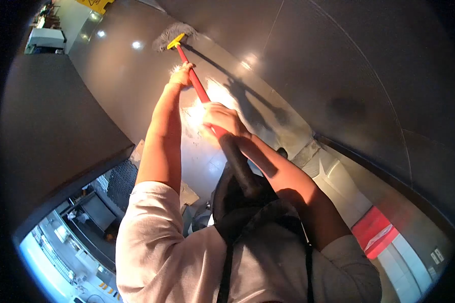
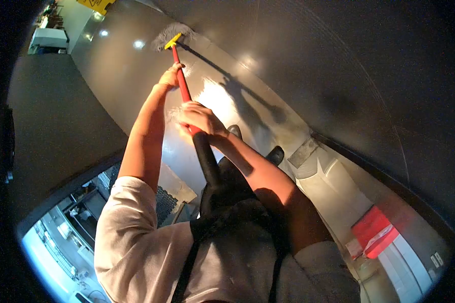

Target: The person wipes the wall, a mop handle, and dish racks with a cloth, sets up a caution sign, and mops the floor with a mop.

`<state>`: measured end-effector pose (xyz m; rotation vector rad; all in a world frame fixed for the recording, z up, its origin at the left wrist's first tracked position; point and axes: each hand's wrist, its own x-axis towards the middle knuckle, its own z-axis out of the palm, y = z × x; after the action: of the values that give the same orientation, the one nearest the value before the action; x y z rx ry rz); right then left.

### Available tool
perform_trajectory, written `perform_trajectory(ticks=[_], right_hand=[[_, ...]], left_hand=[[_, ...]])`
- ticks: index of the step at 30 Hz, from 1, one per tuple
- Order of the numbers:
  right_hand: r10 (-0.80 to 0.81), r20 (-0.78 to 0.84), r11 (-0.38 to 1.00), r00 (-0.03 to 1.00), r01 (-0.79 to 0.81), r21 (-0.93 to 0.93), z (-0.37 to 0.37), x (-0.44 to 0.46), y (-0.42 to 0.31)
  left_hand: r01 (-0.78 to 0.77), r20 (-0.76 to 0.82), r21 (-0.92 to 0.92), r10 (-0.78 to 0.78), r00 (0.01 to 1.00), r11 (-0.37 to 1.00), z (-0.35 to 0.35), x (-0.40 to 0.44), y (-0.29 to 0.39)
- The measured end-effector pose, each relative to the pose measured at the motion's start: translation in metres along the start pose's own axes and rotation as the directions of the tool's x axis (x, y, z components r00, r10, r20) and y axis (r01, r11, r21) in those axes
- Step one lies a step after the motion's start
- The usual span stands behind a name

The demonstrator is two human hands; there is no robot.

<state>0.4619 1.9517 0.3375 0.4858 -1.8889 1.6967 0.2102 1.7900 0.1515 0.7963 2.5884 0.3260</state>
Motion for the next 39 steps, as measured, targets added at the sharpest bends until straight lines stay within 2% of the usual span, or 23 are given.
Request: perform_trajectory(ticks=[2,6,8,10,12,14,16,17,20,21,22,23,24,26,28,31,35,36,38,39], right_hand=[[0.05,0.032,0.999,0.998,-0.049,-0.017,0.016,-0.008,0.003],[0.05,0.039,0.999,0.998,-0.05,-0.007,0.01,-0.049,-0.028],[0.045,0.057,0.999,0.997,-0.043,-0.023,-0.014,-0.073,-0.066],[0.088,0.085,0.996,0.993,-0.089,0.007,-0.05,-0.1,-0.112],[0.112,0.151,0.993,0.982,-0.117,0.02,-0.093,-0.121,-0.166],[0.096,0.174,0.993,0.98,-0.106,0.045,-0.139,-0.138,-0.221],[0.046,0.042,0.994,0.998,-0.05,0.097,-0.175,-0.15,-0.269],[0.072,0.079,0.99,0.994,-0.081,0.117,-0.199,-0.155,-0.294],[-0.049,0.16,0.935,0.986,-0.012,0.355,-0.252,-0.159,-0.347],[-0.085,0.194,0.903,0.977,-0.007,0.431,-0.264,-0.155,-0.364],[-0.045,0.269,0.894,0.962,-0.081,0.441,-0.272,-0.145,-0.388],[-0.005,0.343,0.883,0.939,-0.157,0.443,-0.275,-0.142,-0.404],[-0.006,0.282,0.89,0.959,-0.124,0.438,-0.273,-0.144,-0.406],[0.008,0.168,0.9,0.986,-0.08,0.428,-0.267,-0.15,-0.406],[-0.025,0.198,0.904,0.98,-0.063,0.422,-0.262,-0.151,-0.398],[-0.064,0.234,0.91,0.97,-0.04,0.412,-0.241,-0.147,-0.385],[-0.086,0.233,0.896,0.969,-0.028,0.443,-0.208,-0.144,-0.326],[-0.026,0.21,0.912,0.977,-0.063,0.406,-0.191,-0.137,-0.311],[0.095,0.16,0.93,0.982,-0.145,0.337,-0.156,-0.124,-0.279],[-0.027,0.113,0.944,0.993,-0.012,0.331,-0.141,-0.134,-0.239]], left_hand=[[0.086,-0.01,0.037,-0.086,0.996,0.996,-0.008,-0.025,0.009],[0.139,-0.085,-0.072,-0.145,0.986,0.988,0.034,-0.076,0.028],[0.162,-0.096,-0.118,-0.174,0.98,0.98,0.047,-0.116,0.075],[0.066,-0.316,-0.057,-0.081,0.945,0.996,0.074,-0.159,0.134],[-0.095,-0.458,-0.144,0.018,0.889,0.985,0.099,-0.199,0.192],[-0.296,-0.554,-0.31,0.081,0.828,0.904,0.14,-0.227,0.241],[-0.201,-0.519,-0.31,0.012,0.855,0.929,0.151,-0.265,0.315],[-0.277,-0.518,-0.31,0.083,0.851,0.909,0.145,-0.283,0.346],[-0.511,-0.465,-0.367,0.322,0.825,0.778,0.142,-0.322,0.411],[-0.529,-0.392,-0.469,0.37,0.842,0.707,0.149,-0.329,0.426],[-0.529,-0.32,-0.568,0.423,0.848,0.63,0.158,-0.334,0.436],[-0.559,-0.334,-0.568,0.452,0.827,0.603,0.159,-0.339,0.446],[-0.59,-0.349,-0.566,0.482,0.804,0.575,0.158,-0.338,0.452],[-0.634,-0.365,-0.555,0.528,0.767,0.538,0.155,-0.337,0.45],[-0.667,-0.373,-0.526,0.562,0.738,0.528,0.152,-0.33,0.436],[-0.654,-0.359,-0.482,0.549,0.755,0.583,0.152,-0.323,0.404],[-0.549,-0.409,-0.367,0.4,0.82,0.751,0.146,-0.302,0.333],[-0.517,-0.421,-0.373,0.356,0.834,0.771,0.143,-0.292,0.31],[-0.313,-0.424,-0.335,0.155,0.892,0.888,0.143,-0.275,0.26],[-0.275,-0.409,-0.364,0.112,0.905,0.89,0.139,-0.266,0.23]])
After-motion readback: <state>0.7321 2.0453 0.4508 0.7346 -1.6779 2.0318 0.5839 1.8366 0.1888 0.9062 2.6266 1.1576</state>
